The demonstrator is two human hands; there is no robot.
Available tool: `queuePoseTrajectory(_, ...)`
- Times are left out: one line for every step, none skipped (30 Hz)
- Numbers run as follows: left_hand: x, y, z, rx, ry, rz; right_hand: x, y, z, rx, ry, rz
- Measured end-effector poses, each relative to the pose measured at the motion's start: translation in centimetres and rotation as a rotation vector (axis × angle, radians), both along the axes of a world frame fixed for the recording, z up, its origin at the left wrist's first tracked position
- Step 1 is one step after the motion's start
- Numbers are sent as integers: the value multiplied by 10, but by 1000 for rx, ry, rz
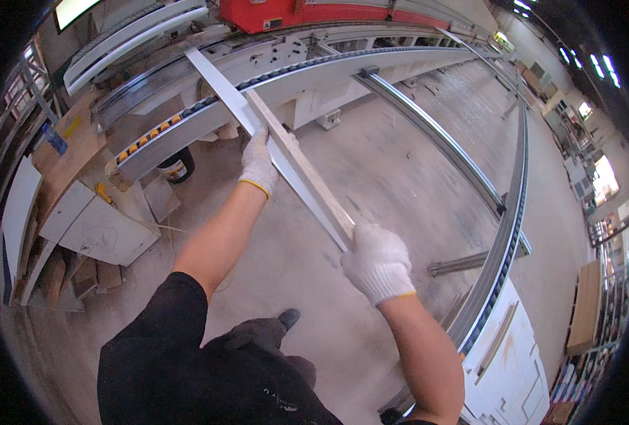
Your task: The person picks up white rectangular panels from the floor and stacks them on a roller conveyor. They handle the panels one at a time, aligning them before placing them on the conveyor. The person repeats this process for several panels throughout the clip.
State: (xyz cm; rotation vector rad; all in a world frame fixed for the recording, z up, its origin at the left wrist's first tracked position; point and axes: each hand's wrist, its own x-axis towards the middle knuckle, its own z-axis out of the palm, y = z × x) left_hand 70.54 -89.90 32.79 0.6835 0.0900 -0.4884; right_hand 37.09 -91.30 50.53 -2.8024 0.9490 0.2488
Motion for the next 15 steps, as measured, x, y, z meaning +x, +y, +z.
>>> queuePoseTrajectory(11,-2,-9,40,7,6,14,-6,-3,1,11,-1)
queuePoseTrajectory(21,-2,-14,97,62,-19,24,-9,-4,21,0,24)
queuePoseTrajectory(28,-3,-18,106,-28,-2,32,-11,-5,32,4,38)
queuePoseTrajectory(31,-3,-21,140,-44,-6,39,-13,-7,26,36,35)
queuePoseTrajectory(34,-4,-23,107,-51,-3,43,-15,-7,55,48,28)
queuePoseTrajectory(36,-5,-24,76,-64,-5,48,-17,-7,56,26,53)
queuePoseTrajectory(37,-7,-26,47,-110,91,51,-20,-7,48,-11,71)
queuePoseTrajectory(40,-8,-29,161,-94,127,51,-24,-7,41,-16,59)
queuePoseTrajectory(43,-7,-32,218,-192,120,49,-29,-7,92,-77,97)
queuePoseTrajectory(47,-4,-36,195,-216,139,46,-34,-7,143,-110,95)
queuePoseTrajectory(50,3,-41,268,-287,140,39,-41,-6,172,-142,34)
queuePoseTrajectory(57,8,-42,134,-149,108,33,-49,-4,262,-79,-16)
queuePoseTrajectory(62,10,-43,273,-197,13,15,-56,-2,336,-158,-35)
queuePoseTrajectory(63,24,-42,285,-267,-114,-4,-62,1,272,-225,57)
queuePoseTrajectory(63,33,-36,356,-422,-224,-18,-69,7,188,-231,83)
